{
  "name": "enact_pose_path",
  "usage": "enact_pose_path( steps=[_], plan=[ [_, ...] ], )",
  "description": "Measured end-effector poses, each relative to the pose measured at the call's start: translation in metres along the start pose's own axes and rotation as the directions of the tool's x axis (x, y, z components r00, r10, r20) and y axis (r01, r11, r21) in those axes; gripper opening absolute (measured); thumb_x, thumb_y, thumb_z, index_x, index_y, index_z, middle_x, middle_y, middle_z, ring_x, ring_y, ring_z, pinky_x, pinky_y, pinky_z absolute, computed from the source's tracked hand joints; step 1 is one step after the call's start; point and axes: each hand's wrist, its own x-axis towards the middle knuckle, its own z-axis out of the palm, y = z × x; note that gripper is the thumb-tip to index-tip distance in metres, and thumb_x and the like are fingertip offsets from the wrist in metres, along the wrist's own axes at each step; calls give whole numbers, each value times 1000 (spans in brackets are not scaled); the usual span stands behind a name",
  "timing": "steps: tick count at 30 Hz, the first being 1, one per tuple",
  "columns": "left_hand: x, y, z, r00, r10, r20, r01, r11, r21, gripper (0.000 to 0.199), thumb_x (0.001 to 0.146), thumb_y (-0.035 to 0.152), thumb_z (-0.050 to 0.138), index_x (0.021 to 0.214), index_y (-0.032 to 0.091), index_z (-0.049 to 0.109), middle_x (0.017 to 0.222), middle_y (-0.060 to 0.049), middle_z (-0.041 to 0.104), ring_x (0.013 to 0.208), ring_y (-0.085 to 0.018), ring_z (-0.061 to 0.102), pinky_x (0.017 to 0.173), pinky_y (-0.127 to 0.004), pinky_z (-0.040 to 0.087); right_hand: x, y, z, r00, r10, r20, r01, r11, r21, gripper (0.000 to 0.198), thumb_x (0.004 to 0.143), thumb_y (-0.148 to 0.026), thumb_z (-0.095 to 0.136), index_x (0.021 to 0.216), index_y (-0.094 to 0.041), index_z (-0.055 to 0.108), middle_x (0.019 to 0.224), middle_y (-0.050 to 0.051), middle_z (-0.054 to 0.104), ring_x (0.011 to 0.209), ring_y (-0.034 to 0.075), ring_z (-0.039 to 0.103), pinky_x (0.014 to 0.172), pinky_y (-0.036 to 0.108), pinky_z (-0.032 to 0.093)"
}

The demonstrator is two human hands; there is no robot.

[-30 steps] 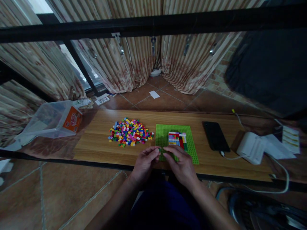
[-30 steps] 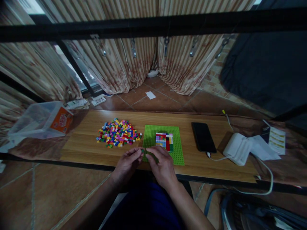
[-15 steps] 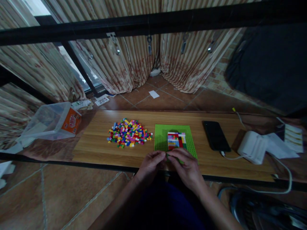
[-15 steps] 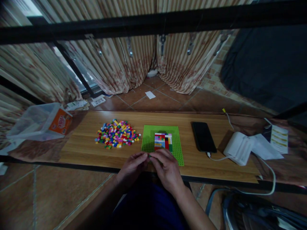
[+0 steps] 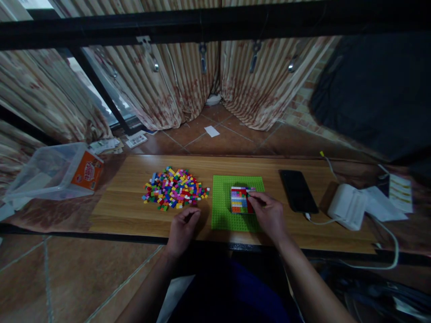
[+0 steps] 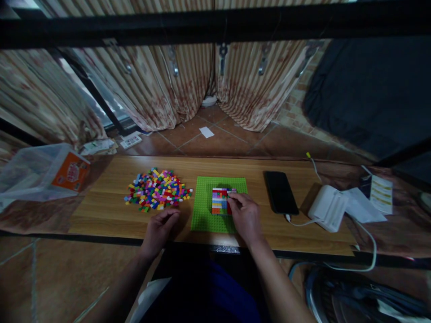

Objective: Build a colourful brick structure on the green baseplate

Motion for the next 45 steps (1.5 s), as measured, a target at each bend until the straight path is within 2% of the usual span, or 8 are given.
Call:
enact_pose_path(
  steps=[6, 11, 15, 29, 40, 45],
  plan=[
    [-2, -7, 4, 995, 94, 40, -97, 991, 88, 16, 82, 30, 60, 87, 19, 71, 85, -3, 72, 80, -18, 66, 78, -29, 51, 4, -4, 5, 1000, -18, 16, 19, 997, -75, 22, 84, -35, 60, 91, -21, 76, 96, 9, 75, 92, 24, 68, 88, 43, 52],
    [-5, -7, 4, 995, 93, 39, -96, 991, 95, 13, 83, 28, 61, 87, 21, 71, 87, -3, 71, 83, -18, 65, 79, -28, 50, 5, -5, 6, 997, -83, 1, 83, 987, -137, 21, 85, -31, 58, 91, -22, 76, 94, 8, 75, 93, 25, 68, 89, 44, 51],
    [-6, -7, 4, 995, 91, 37, -94, 992, 85, 12, 83, 28, 62, 87, 21, 71, 86, -3, 72, 82, -18, 65, 79, -28, 50, 5, -4, 8, 996, -88, -22, 84, 984, -156, 22, 85, -30, 57, 91, -21, 76, 92, 9, 75, 89, 24, 68, 86, 44, 52],
    [-7, -3, 4, 990, 121, 65, -130, 981, 141, 12, 85, 27, 59, 87, 20, 69, 84, -2, 71, 80, -17, 64, 75, -26, 48, 3, -1, 10, 998, 6, -55, -11, 995, -97, 26, 84, -35, 58, 94, -18, 75, 101, 11, 75, 94, 25, 69, 89, 44, 52],
    [-7, -4, 3, 992, 110, 56, -116, 986, 119, 12, 84, 27, 61, 87, 22, 71, 85, -2, 72, 82, -18, 65, 77, -27, 48, 5, -1, 14, 990, 120, -66, -121, 993, -7, 28, 81, -39, 61, 94, -17, 73, 92, 10, 75, 79, 22, 70, 78, 39, 54],
    [-6, -4, 3, 992, 112, 63, -119, 984, 133, 12, 84, 27, 61, 87, 21, 71, 87, -3, 72, 82, -18, 65, 77, -27, 49, 9, 1, 15, 977, 202, -64, -198, 978, 64, 29, 75, -40, 66, 92, -17, 73, 86, 10, 75, 75, 22, 69, 74, 38, 55]
  ],
)
